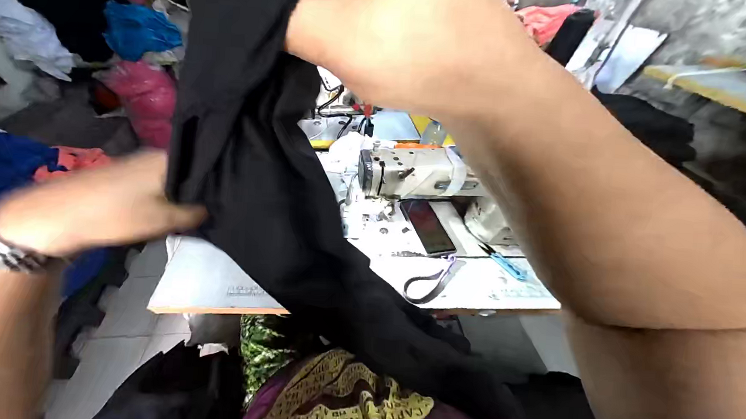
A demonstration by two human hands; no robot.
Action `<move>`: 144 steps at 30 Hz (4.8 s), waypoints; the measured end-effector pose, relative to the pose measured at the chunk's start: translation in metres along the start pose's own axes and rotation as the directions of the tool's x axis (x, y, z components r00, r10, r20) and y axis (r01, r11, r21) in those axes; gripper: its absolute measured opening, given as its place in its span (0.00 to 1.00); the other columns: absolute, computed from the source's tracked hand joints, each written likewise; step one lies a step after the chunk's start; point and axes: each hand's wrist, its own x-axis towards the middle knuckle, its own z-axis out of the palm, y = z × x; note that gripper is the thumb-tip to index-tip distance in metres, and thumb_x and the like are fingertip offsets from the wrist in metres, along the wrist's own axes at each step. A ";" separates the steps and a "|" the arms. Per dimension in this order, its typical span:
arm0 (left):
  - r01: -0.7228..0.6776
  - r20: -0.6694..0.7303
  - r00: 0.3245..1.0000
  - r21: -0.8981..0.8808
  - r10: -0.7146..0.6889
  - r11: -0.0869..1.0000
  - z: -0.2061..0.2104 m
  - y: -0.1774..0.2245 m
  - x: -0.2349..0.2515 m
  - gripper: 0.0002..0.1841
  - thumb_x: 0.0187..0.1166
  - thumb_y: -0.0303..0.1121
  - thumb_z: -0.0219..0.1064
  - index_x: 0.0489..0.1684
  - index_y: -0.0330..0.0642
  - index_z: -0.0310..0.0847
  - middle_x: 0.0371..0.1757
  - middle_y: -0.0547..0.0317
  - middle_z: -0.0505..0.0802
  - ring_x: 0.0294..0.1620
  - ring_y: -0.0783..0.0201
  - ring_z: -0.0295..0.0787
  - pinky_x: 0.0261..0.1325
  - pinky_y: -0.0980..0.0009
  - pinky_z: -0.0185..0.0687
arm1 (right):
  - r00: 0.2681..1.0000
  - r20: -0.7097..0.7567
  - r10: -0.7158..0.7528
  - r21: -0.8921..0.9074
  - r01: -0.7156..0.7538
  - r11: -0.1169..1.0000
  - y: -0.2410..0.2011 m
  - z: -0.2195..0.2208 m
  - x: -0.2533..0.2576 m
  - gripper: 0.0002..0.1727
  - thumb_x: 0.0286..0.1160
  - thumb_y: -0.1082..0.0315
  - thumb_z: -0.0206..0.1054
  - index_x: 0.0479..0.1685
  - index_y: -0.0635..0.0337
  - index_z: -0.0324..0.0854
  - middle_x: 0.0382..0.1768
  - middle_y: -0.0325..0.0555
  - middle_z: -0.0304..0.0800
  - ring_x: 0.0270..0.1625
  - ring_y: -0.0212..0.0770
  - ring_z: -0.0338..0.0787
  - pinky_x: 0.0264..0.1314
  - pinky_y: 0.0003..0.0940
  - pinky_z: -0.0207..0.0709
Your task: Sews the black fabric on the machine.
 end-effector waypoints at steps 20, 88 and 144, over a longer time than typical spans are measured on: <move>0.003 0.379 0.924 0.115 -0.047 0.993 0.232 -0.003 0.057 0.18 0.81 0.48 0.71 0.45 0.39 0.87 0.40 0.46 0.91 0.45 0.45 0.91 0.49 0.43 0.86 | 0.515 0.583 0.628 -0.305 -0.578 0.757 0.074 0.149 -0.316 0.20 0.78 0.62 0.70 0.69 0.54 0.84 0.60 0.59 0.85 0.58 0.56 0.90 0.61 0.54 0.86; 0.163 0.169 0.976 -0.163 -0.136 0.973 0.354 -0.027 0.176 0.18 0.79 0.40 0.71 0.58 0.37 0.88 0.58 0.40 0.93 0.64 0.45 0.89 0.70 0.46 0.78 | 0.661 -0.105 0.743 -0.445 -0.699 0.559 0.176 0.182 -0.308 0.20 0.77 0.71 0.62 0.61 0.44 0.93 0.54 0.48 0.97 0.49 0.53 0.97 0.44 0.55 0.90; -0.377 0.473 0.798 -0.092 0.373 0.922 0.289 0.022 0.089 0.10 0.76 0.36 0.61 0.32 0.43 0.86 0.32 0.56 0.90 0.46 0.56 0.90 0.70 0.51 0.75 | 0.529 0.019 0.848 -0.311 -0.803 0.508 0.190 0.165 -0.302 0.18 0.82 0.66 0.58 0.62 0.51 0.91 0.55 0.52 0.94 0.59 0.55 0.93 0.59 0.60 0.85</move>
